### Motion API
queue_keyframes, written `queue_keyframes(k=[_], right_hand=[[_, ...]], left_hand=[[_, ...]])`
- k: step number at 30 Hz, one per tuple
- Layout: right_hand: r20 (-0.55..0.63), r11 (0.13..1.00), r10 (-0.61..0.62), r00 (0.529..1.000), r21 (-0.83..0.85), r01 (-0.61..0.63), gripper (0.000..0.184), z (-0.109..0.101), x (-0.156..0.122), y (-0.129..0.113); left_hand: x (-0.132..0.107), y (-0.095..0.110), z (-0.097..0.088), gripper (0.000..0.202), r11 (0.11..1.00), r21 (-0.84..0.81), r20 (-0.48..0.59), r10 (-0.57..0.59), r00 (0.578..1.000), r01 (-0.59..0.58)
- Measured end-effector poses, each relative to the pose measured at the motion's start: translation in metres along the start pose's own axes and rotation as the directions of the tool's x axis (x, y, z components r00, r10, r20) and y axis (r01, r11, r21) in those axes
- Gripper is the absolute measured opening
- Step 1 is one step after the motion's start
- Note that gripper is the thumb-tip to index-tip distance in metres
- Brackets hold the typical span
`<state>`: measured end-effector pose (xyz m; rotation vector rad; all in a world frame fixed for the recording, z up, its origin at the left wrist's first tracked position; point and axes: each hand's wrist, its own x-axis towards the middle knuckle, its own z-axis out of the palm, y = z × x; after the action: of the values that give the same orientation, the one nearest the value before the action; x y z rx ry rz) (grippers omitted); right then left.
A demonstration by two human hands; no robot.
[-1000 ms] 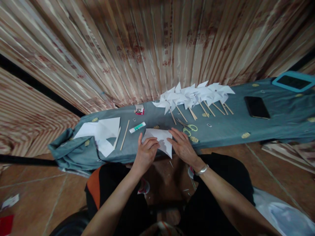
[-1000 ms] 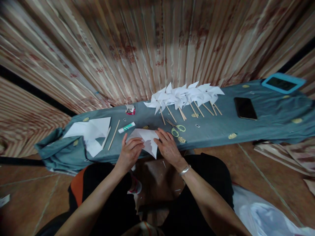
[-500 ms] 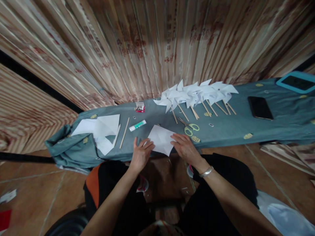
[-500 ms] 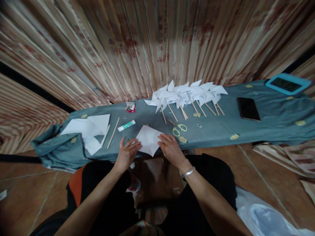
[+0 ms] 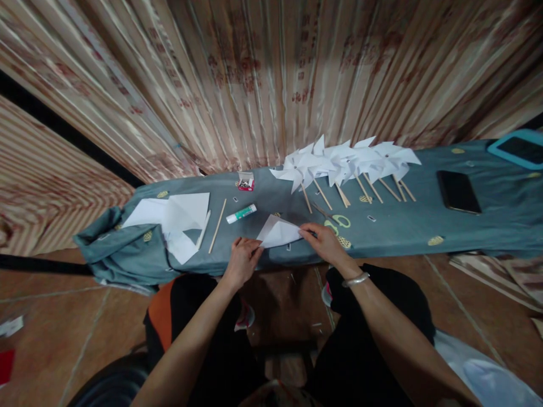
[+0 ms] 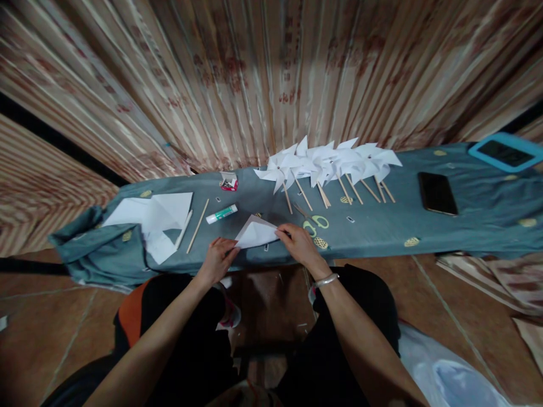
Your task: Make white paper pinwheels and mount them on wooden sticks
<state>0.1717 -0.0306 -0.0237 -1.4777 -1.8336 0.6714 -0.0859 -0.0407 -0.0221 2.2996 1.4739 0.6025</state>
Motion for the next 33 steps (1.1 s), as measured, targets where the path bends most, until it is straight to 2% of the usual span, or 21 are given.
queue_keyframes(k=[4, 12, 13, 15, 16, 17, 18, 20, 22, 26, 33], right_hand=[[-0.013, 0.997, 0.061, 0.998, -0.037, -0.061, 0.019, 0.003, 0.009, -0.004], [0.016, 0.965, 0.124, 0.992, -0.235, -0.116, 0.018, 0.007, 0.018, -0.007], [0.019, 0.959, 0.127, 0.992, -0.258, -0.118, 0.018, 0.007, 0.019, -0.007], [0.022, 0.948, 0.128, 0.992, -0.295, -0.115, 0.018, 0.006, 0.019, -0.006], [0.025, 0.945, 0.124, 0.992, -0.309, -0.111, 0.017, 0.006, 0.02, -0.006], [0.029, 0.942, 0.12, 0.992, -0.318, -0.104, 0.018, 0.006, 0.02, -0.006], [0.033, 0.94, 0.115, 0.993, -0.326, -0.098, 0.018, 0.006, 0.02, -0.007], [0.035, 0.937, 0.107, 0.994, -0.339, -0.089, 0.021, 0.006, 0.02, -0.008], [0.032, 0.931, 0.096, 0.995, -0.355, -0.079, 0.024, 0.006, 0.021, -0.01], [0.039, 0.925, 0.073, 0.997, -0.376, -0.053, 0.023, 0.006, 0.023, -0.013], [0.028, 0.93, 0.055, 0.998, -0.365, -0.041, 0.019, 0.009, 0.025, -0.012]], left_hand=[[0.008, -0.003, -0.004, 0.027, 0.999, 0.036, 0.054, -0.034, 0.998, 0.032], [0.029, -0.016, -0.023, 0.028, 0.997, 0.066, 0.257, -0.048, 0.965, 0.032], [0.029, -0.015, -0.026, 0.023, 0.996, 0.078, 0.247, -0.05, 0.968, 0.031], [0.026, -0.01, -0.029, 0.015, 0.992, 0.129, 0.149, -0.035, 0.988, 0.016], [0.023, -0.004, -0.029, 0.024, 0.985, 0.171, 0.062, -0.007, 0.998, -0.004], [0.019, 0.003, -0.027, 0.036, 0.973, 0.227, -0.012, 0.044, 0.999, -0.04], [0.015, 0.011, -0.023, 0.042, 0.958, 0.268, -0.033, 0.114, 0.993, -0.101], [0.005, 0.028, -0.009, 0.047, 0.921, 0.308, 0.006, 0.248, 0.969, -0.238], [-0.002, 0.041, 0.007, 0.052, 0.894, 0.312, 0.069, 0.315, 0.947, -0.32], [-0.009, 0.046, 0.029, 0.061, 0.902, 0.331, 0.123, 0.25, 0.96, -0.277], [-0.008, 0.037, 0.03, 0.068, 0.913, 0.319, 0.136, 0.22, 0.966, -0.253]])
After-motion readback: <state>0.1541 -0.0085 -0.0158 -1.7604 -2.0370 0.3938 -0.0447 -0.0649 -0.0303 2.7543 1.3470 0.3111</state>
